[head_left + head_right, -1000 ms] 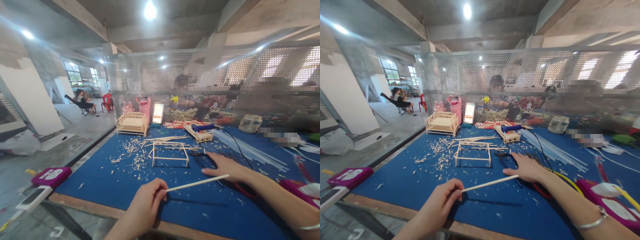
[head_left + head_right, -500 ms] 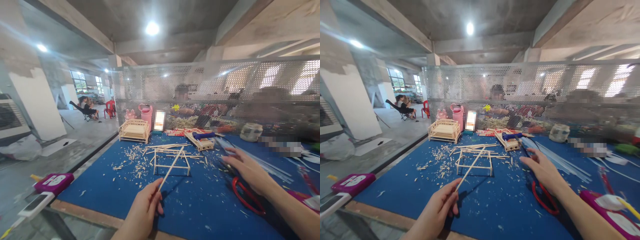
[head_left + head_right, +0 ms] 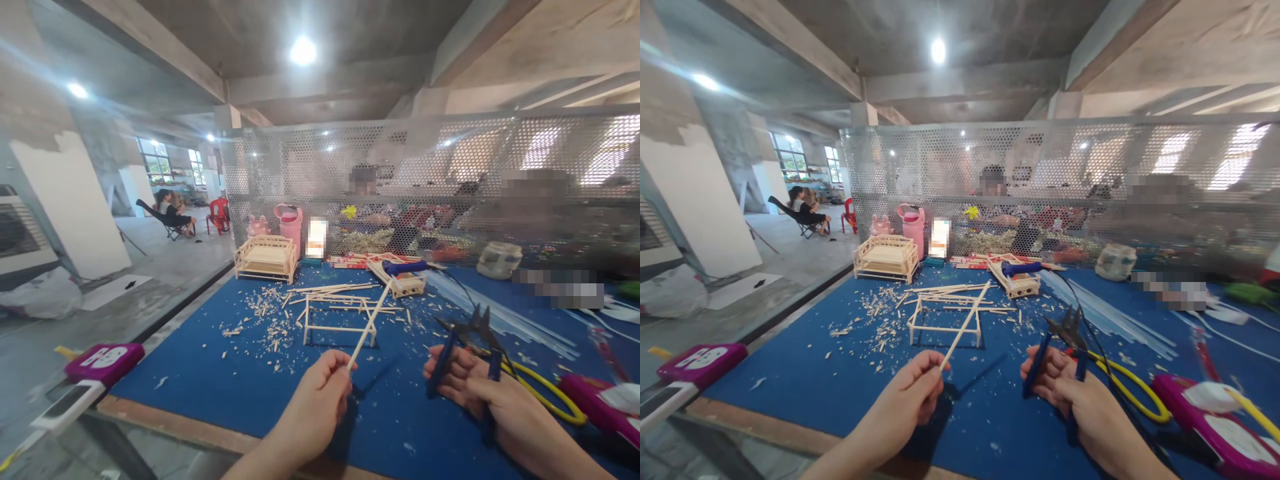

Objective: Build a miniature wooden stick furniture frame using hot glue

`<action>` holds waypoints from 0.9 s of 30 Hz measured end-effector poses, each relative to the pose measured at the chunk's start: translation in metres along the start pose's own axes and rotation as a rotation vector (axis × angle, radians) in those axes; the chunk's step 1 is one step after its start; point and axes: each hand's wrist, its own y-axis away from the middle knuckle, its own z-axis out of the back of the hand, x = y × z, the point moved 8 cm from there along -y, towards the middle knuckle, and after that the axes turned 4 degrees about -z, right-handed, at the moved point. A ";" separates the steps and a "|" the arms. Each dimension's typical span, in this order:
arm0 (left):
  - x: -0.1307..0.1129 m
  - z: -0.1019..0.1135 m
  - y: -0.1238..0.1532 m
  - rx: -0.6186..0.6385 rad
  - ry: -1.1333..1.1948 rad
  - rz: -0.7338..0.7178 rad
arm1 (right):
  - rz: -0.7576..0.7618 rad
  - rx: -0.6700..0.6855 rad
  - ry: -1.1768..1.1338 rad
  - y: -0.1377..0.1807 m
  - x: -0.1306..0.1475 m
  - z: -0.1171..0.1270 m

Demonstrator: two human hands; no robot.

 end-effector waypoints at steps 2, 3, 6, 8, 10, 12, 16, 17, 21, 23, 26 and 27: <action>-0.001 -0.003 -0.001 0.002 -0.042 0.001 | -0.002 0.054 0.042 0.005 0.009 -0.003; -0.002 -0.004 -0.001 -0.002 -0.056 -0.003 | -0.003 0.080 0.092 0.007 0.013 -0.005; -0.005 -0.001 -0.001 -0.025 -0.067 0.003 | -0.023 0.137 0.267 0.013 0.022 -0.011; -0.006 0.001 -0.001 -0.037 -0.054 0.006 | -0.049 0.148 0.396 0.013 0.025 -0.014; -0.006 0.001 -0.001 -0.039 -0.018 0.007 | -0.031 0.177 0.585 0.012 0.029 -0.020; -0.004 -0.001 -0.002 -0.027 0.019 0.015 | 0.037 0.237 0.791 0.012 0.036 -0.031; 0.002 -0.009 -0.001 0.023 0.039 0.043 | 0.117 0.327 0.989 0.017 0.047 -0.052; 0.004 -0.010 0.000 0.038 0.039 0.052 | 0.125 0.330 1.004 0.018 0.049 -0.055; 0.010 -0.014 0.003 0.095 0.013 0.092 | 0.172 0.340 1.020 0.019 0.051 -0.061; 0.014 -0.016 0.006 0.123 -0.011 0.127 | 0.173 0.326 1.028 0.017 0.050 -0.059; 0.016 -0.016 0.008 0.143 -0.065 0.149 | 0.154 0.283 1.051 0.013 0.050 -0.051; 0.015 -0.014 0.009 0.142 -0.102 0.139 | 0.149 0.280 1.058 0.012 0.050 -0.049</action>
